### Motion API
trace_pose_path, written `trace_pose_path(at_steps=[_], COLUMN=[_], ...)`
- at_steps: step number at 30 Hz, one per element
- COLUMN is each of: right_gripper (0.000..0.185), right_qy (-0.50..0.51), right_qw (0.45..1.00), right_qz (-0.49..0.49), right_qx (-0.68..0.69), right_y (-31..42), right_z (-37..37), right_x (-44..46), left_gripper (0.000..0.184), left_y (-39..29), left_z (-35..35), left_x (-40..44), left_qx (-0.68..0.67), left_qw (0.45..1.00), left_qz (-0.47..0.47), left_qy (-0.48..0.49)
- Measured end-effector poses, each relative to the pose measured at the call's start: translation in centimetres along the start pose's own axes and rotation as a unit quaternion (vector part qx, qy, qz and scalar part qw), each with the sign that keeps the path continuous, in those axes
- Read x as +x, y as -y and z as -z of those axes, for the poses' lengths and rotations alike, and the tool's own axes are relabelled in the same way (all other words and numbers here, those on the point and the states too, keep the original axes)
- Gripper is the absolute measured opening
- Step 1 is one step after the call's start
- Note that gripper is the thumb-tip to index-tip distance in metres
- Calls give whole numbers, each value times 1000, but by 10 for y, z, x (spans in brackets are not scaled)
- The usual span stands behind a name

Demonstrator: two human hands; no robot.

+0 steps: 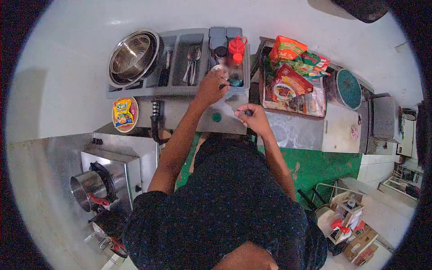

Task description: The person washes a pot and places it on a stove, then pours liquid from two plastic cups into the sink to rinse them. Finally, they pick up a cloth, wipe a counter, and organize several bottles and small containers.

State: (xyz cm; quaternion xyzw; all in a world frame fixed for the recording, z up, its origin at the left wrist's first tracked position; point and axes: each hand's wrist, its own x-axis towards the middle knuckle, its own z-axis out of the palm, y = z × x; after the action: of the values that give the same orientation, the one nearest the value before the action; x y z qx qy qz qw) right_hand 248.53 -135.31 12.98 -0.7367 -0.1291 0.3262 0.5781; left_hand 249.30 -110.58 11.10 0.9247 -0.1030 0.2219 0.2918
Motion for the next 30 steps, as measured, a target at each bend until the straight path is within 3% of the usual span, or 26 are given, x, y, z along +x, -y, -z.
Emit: trace_pose_path(at_steps=[1,4,7,10,13,17,19,22,25,29,30], right_gripper=[26,27,28,27,28,33,33,33,32,38,36], right_qy=[-2,-4,34,53,57,22,18,25,-10,-83,-72], right_qw=[1000,997,973,957,963,978,968,964,972,989,988], right_qz=[-4,0,-25,-51,-40,-26,-48,-64,-19,79,69], right_qx=[14,83,229,281,261,205,244,256,235,89,117], right_y=[7,18,22,37,42,40,44,43,39,34,33], right_z=[0,-5,-9,-17,-24,-31,-27,-25,-35,-39,-38], right_x=[0,-1,5,10,21,35,36,34,24,23,24], left_gripper=[22,22,26,31,36,35,33,30,30,31,31], left_y=[-6,-25,-56,-83,-78,-64,-54,-35,-15,-9,-12], left_z=[1,13,33,45,38,37,40,48,42,53,57], left_x=[-3,-19,-37,-48,-52,-48,-41,-26,-15,-1,2], left_qx=[-6,3,-157,-244,-273,-173,-94,94,152,124,120], left_qw=[999,990,953,948,919,961,973,982,980,978,978], left_qz=[-11,117,261,196,283,208,183,152,125,149,146], left_qy=[-51,-75,9,57,29,-47,-100,-61,-31,81,90])
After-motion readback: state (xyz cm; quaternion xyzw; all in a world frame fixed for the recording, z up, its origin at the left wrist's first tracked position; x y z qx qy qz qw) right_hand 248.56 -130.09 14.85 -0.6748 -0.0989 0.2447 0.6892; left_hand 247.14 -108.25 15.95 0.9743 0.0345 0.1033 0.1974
